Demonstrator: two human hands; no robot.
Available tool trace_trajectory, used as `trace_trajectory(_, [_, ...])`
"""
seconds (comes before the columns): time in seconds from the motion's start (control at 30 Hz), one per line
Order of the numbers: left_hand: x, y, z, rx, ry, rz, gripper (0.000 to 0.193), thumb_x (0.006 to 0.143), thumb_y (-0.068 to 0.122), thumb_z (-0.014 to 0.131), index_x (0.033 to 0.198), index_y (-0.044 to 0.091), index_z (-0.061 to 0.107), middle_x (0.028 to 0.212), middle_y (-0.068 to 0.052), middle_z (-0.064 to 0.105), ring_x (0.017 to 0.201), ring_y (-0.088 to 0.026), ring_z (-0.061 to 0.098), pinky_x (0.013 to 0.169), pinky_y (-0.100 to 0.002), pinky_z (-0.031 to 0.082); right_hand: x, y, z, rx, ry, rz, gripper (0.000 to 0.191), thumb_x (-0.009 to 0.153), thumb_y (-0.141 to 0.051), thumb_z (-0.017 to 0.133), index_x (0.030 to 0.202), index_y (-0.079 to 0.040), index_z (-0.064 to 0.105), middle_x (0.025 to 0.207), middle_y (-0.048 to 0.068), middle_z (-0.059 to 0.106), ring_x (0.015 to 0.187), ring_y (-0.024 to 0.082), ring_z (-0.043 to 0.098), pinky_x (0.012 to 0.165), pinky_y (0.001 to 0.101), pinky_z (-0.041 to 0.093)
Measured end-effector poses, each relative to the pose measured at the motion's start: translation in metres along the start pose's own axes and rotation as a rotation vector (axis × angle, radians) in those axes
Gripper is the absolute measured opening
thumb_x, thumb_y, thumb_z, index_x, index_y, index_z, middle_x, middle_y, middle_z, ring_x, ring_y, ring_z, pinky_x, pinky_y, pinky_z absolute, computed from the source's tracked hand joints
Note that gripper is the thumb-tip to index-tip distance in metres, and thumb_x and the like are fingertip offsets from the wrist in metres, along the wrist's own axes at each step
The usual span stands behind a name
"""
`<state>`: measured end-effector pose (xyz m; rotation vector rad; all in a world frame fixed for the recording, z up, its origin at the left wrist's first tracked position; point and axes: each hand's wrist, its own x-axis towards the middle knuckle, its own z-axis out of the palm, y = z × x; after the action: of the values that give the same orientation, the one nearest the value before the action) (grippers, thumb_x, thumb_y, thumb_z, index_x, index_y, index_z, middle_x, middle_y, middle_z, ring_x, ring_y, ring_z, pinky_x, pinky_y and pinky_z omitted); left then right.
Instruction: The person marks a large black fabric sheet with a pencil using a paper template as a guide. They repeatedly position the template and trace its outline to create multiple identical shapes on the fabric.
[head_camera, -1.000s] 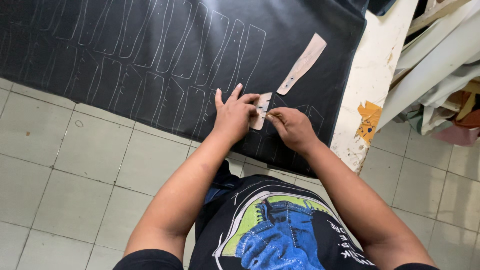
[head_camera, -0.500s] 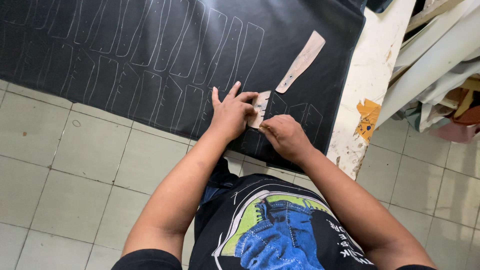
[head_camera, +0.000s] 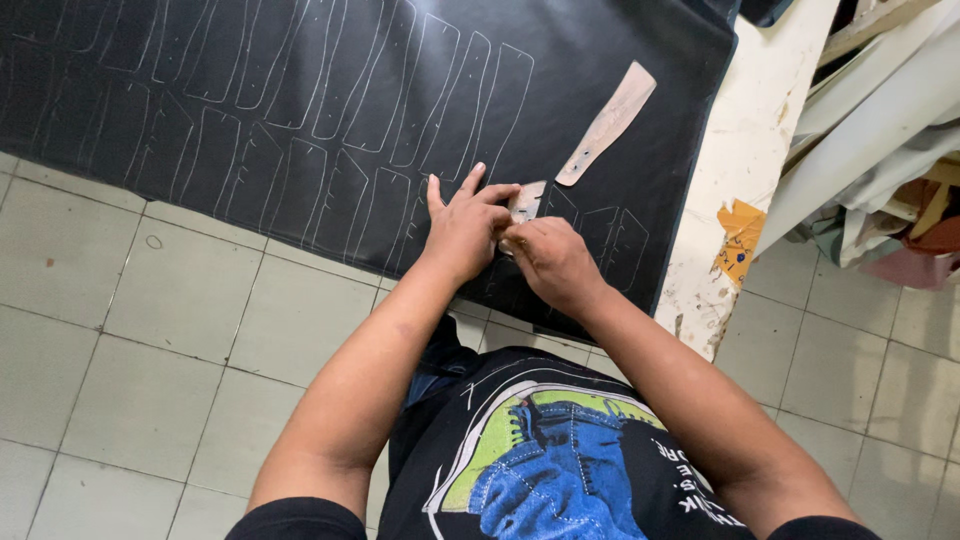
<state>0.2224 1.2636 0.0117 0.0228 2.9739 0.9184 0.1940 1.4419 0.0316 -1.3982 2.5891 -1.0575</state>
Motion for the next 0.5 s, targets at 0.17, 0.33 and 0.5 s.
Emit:
trace_trajectory(0.17, [-0.001, -0.005, 0.006, -0.014, 0.060, 0.029, 0.012, 0.084, 0.010, 0.069, 0.082, 0.020, 0.075, 0.142, 0.012, 0.060, 0.148, -0.030, 0.036, 0.113, -0.079, 0.004, 0.001, 0.004, -0.004, -0.033, 0.094, 0.063, 0.011, 0.097, -0.012, 0.068, 0.104, -0.004, 0.070, 0.099, 0.012, 0.073, 0.093, 0.032, 0.069, 0.085, 0.0429, 0.053])
trace_trajectory(0.33, [-0.002, -0.006, 0.009, -0.040, 0.111, 0.041, 0.011, 0.086, 0.008, 0.068, 0.083, 0.018, 0.073, 0.141, 0.011, 0.062, 0.148, -0.031, 0.038, 0.113, -0.079, 0.005, 0.005, 0.015, -0.016, 0.066, 0.156, 0.336, 0.016, 0.100, -0.018, 0.067, 0.106, -0.004, 0.073, 0.093, 0.012, 0.073, 0.082, 0.027, 0.072, 0.073, 0.0370, 0.056])
trace_trajectory(0.5, [-0.003, -0.006, 0.007, -0.050, 0.090, 0.030, 0.010, 0.083, 0.008, 0.069, 0.081, 0.017, 0.072, 0.142, 0.011, 0.061, 0.148, -0.031, 0.037, 0.113, -0.079, 0.004, 0.004, 0.021, -0.018, 0.106, 0.137, 0.398, 0.016, 0.101, -0.018, 0.067, 0.107, -0.005, 0.073, 0.092, 0.012, 0.074, 0.078, 0.023, 0.073, 0.070, 0.0343, 0.056])
